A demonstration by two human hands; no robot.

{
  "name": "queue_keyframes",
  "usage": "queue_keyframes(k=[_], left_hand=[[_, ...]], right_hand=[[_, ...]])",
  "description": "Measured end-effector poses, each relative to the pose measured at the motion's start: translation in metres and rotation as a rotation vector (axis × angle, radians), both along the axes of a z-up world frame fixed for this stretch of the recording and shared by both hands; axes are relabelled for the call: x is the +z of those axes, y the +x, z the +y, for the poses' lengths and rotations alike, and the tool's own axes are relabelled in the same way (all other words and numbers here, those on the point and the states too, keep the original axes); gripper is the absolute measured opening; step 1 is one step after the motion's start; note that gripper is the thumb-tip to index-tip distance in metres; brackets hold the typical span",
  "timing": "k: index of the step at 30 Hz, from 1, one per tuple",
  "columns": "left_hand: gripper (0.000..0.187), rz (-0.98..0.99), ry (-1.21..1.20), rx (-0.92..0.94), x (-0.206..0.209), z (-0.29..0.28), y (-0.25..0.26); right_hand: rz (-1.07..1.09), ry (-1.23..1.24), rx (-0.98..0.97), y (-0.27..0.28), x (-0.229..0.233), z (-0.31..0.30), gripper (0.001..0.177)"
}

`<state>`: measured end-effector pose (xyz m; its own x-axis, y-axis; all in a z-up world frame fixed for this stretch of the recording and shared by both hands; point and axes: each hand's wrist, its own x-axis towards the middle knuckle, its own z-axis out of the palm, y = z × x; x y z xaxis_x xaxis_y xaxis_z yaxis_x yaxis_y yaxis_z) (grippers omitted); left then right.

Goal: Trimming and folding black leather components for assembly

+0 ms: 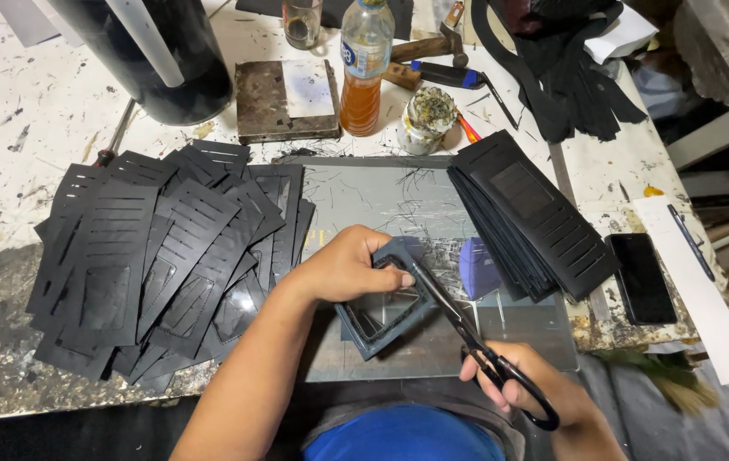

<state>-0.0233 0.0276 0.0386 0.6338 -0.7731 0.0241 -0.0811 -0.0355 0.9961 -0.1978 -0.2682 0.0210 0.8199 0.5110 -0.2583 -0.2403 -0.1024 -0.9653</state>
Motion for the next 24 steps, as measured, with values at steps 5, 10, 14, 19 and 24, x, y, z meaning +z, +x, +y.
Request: queue_keyframes(k=[5,10,14,19,24], left_hand=[[0.038,0.022,-0.024,-0.042,-0.002,0.001,0.0],[0.039,0.006,-0.014,-0.049,-0.002,0.001,0.001],[0.037,0.024,0.007,-0.039,-0.002,0.0,0.001],[0.036,0.028,0.019,-0.029,-0.005,-0.002,0.001],[0.018,0.039,0.011,-0.014,-0.003,-0.002,0.001]], right_hand=[[-0.004,-0.064,-0.018,0.004,-0.01,-0.006,0.091],[-0.056,-0.148,0.002,0.005,-0.015,-0.014,0.086],[0.001,-0.283,-0.058,0.003,-0.019,-0.016,0.067],[-0.001,-0.339,-0.104,-0.001,-0.028,-0.016,0.036],[0.195,-0.643,-0.209,0.007,-0.013,0.0,0.042]])
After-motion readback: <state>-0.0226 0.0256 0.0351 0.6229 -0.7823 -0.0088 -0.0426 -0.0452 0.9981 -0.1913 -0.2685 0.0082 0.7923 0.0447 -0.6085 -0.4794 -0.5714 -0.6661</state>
